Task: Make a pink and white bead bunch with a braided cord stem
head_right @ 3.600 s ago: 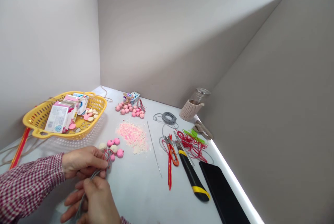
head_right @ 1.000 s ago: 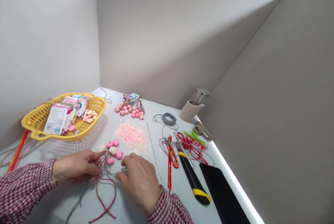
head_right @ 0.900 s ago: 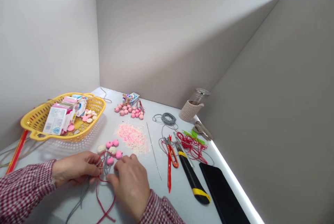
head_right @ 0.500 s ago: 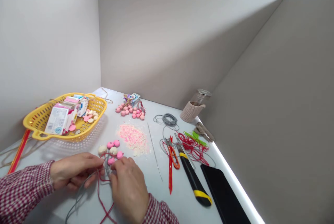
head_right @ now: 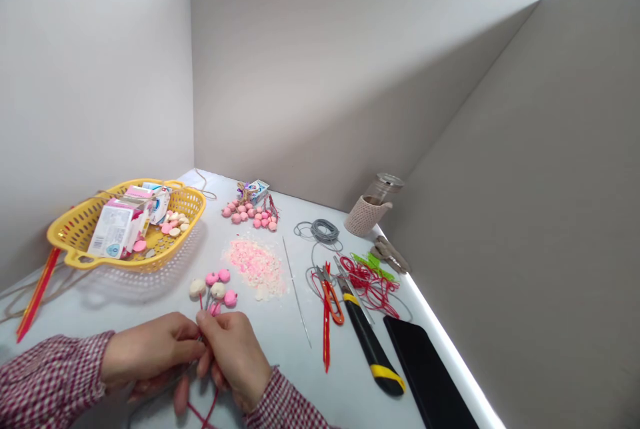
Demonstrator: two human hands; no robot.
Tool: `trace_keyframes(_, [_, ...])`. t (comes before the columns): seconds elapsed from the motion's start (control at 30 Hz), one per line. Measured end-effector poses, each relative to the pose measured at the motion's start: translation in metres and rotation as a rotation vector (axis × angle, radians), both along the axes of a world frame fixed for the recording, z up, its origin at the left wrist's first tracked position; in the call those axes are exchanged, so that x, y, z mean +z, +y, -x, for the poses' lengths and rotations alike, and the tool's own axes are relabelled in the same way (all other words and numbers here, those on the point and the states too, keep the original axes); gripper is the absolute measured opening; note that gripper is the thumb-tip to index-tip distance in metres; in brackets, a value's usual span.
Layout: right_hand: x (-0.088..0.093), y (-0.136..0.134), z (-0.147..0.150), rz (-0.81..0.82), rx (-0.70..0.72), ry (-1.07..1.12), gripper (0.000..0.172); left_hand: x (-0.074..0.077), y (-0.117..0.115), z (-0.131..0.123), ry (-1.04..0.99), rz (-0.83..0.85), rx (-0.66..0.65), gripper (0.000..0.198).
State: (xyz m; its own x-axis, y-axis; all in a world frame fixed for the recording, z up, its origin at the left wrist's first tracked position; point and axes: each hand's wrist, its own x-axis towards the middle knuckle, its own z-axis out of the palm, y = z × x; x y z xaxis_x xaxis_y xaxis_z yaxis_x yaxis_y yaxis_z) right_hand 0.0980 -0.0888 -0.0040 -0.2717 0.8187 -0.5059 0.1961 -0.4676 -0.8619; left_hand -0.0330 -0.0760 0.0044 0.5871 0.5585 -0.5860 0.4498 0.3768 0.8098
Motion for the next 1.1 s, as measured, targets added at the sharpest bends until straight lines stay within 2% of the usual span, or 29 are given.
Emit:
trace_keyframes(0.2, [-0.004, 0.005, -0.001, 0.025, -0.060, -0.004, 0.030, 0.016, 0.007, 0.009, 0.113, -0.092, -0.101, 0.038])
trace_keyframes(0.27, [-0.005, 0.005, -0.004, 0.045, -0.070, 0.033, 0.027, 0.017, 0.012, 0.015, 0.222, -0.237, -0.054, 0.043])
trace_keyframes(0.37, [-0.003, 0.006, -0.006, 0.065, -0.053, 0.063, 0.023, 0.013, 0.018, 0.016, 0.369, -0.428, 0.084, 0.044])
trace_keyframes(0.5, [0.002, 0.005, -0.007, 0.064, 0.081, 0.069, 0.025, 0.003, 0.021, 0.005, 0.319, -0.296, 0.116, 0.047])
trace_keyframes(0.57, [0.003, 0.005, -0.006, 0.071, 0.099, 0.056, 0.024, 0.000, 0.021, 0.000, 0.292, -0.254, 0.150, 0.044])
trace_keyframes(0.73, [-0.001, 0.003, -0.007, 0.105, 0.019, 0.043, 0.025, -0.006, 0.024, 0.001, 0.219, -0.218, 0.237, 0.040])
trace_keyframes(0.93, [-0.001, 0.004, -0.008, 0.194, 0.006, 0.101, 0.026, -0.010, 0.028, 0.006, 0.085, -0.035, 0.289, 0.038])
trace_keyframes(1.1, [0.002, 0.004, 0.002, 0.302, -0.155, 0.168, 0.037, -0.007, 0.028, 0.004, 0.045, -0.012, 0.300, 0.033])
